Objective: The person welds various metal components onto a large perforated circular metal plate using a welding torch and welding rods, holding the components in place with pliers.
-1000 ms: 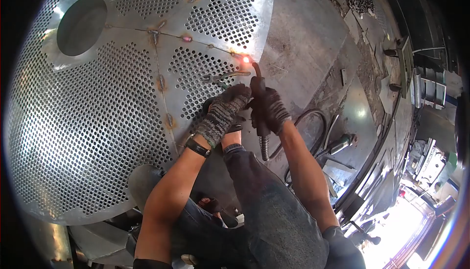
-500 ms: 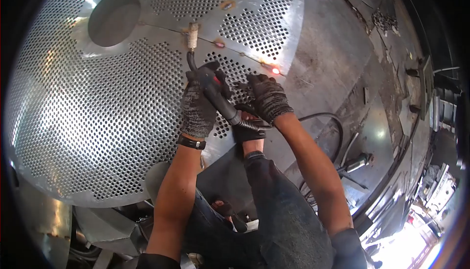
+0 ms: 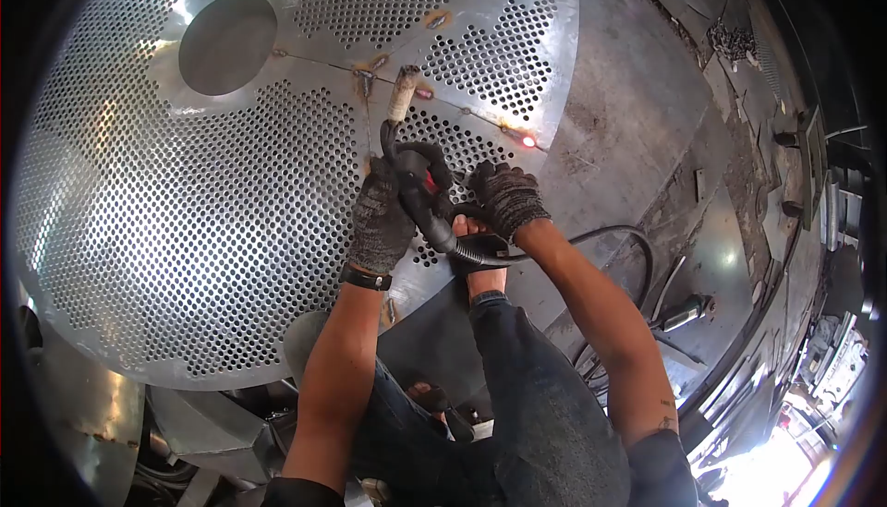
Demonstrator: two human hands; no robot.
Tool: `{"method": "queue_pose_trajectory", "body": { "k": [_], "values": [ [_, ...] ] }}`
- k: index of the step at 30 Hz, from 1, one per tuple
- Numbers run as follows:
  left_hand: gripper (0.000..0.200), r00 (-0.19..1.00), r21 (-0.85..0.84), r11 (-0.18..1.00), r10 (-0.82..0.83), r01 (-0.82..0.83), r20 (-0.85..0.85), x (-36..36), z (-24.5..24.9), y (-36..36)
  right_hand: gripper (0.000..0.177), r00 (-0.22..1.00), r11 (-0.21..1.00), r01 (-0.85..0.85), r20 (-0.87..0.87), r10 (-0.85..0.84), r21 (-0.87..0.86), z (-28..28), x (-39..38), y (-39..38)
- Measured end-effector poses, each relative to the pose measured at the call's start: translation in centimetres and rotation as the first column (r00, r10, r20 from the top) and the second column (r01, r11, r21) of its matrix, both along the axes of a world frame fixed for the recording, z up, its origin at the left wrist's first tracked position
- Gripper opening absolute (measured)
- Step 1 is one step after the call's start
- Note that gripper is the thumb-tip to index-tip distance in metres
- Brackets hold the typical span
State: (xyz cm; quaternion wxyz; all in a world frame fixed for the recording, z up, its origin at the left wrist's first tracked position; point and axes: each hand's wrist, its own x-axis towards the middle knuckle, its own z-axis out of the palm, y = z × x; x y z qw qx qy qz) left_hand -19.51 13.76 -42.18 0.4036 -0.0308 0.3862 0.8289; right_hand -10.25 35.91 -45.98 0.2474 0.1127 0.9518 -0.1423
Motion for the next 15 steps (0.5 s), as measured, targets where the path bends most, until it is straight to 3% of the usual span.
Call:
{"method": "queue_pose_trajectory", "body": {
  "k": [1, 3, 4, 5, 6, 7, 9, 10, 11, 12, 13, 15],
  "values": [
    [0.076, 1.000, -0.028, 1.000, -0.010, 0.009, -0.017, 0.0, 0.1, 0.4, 0.059, 1.000, 1.000, 0.007, 0.003, -0.007, 0.001, 0.8, 0.2, -0.3],
    [0.067, 0.995, -0.074, 0.997, 0.007, -0.014, -0.095, 0.2, 1.5, 1.8, 0.064, 0.966, 0.948, 0.192, -0.122, -0.228, -0.256, 3.9, 1.1, -1.0],
    [0.060, 0.988, -0.088, 0.995, 0.034, -0.048, -0.153, 0.5, 2.8, 2.7, 0.068, 0.901, 0.849, 0.195, -0.253, -0.353, -0.492, 4.9, 2.3, -1.5],
    [0.060, 0.990, -0.083, 0.996, 0.030, -0.042, -0.139, 0.9, 3.6, 3.2, 0.068, 0.903, 0.851, 0.206, -0.242, -0.356, -0.484, 6.8, 2.9, -2.1],
    [0.054, 0.957, -0.213, 0.977, -0.071, 0.009, -0.282, 1.2, 4.3, 3.8, 0.066, 0.805, 0.543, 0.258, -0.133, -0.579, -0.799, 9.2, 2.8, -2.9],
    [0.049, 0.896, -0.347, 0.937, -0.186, 0.039, -0.402, 1.7, 5.2, 4.4, 0.064, 0.689, 0.131, 0.226, 0.063, -0.722, -0.965, 10.4, 3.0, -3.9],
    [0.046, 0.936, -0.310, 0.950, -0.148, 0.045, -0.319, 3.6, 6.6, 6.2, 0.054, 0.652, 0.204, 0.233, -0.003, -0.758, -0.951, 9.2, 4.3, -5.1],
    [0.045, 0.833, -0.472, 0.873, -0.353, 0.128, -0.426, 4.0, 6.7, 6.9, 0.053, 0.624, 0.348, 0.171, -0.172, -0.762, -0.922, 8.4, 4.2, -4.8],
    [0.044, 0.682, -0.628, 0.759, -0.550, 0.168, -0.482, 4.4, 6.7, 7.5, 0.052, 0.607, 0.419, 0.143, -0.255, -0.753, -0.897, 8.1, 4.7, -4.4],
    [0.044, 0.584, -0.659, 0.745, -0.580, 0.100, -0.568, 5.2, 6.1, 8.2, 0.052, 0.584, 0.488, 0.121, -0.336, -0.739, -0.864, 7.7, 5.2, -4.0],
    [0.043, 0.477, -0.680, 0.733, -0.604, 0.018, -0.639, 6.0, 5.4, 8.9, 0.052, 0.618, 0.534, 0.232, -0.301, -0.726, -0.813, 9.1, 5.8, -3.2],
    [0.079, 0.581, -0.673, 0.676, -0.689, 0.299, -0.433, 6.8, 5.1, 9.9, 0.054, 0.667, 0.598, 0.399, -0.227, -0.709, -0.695, 10.3, 7.3, -1.0]
  ]
}}
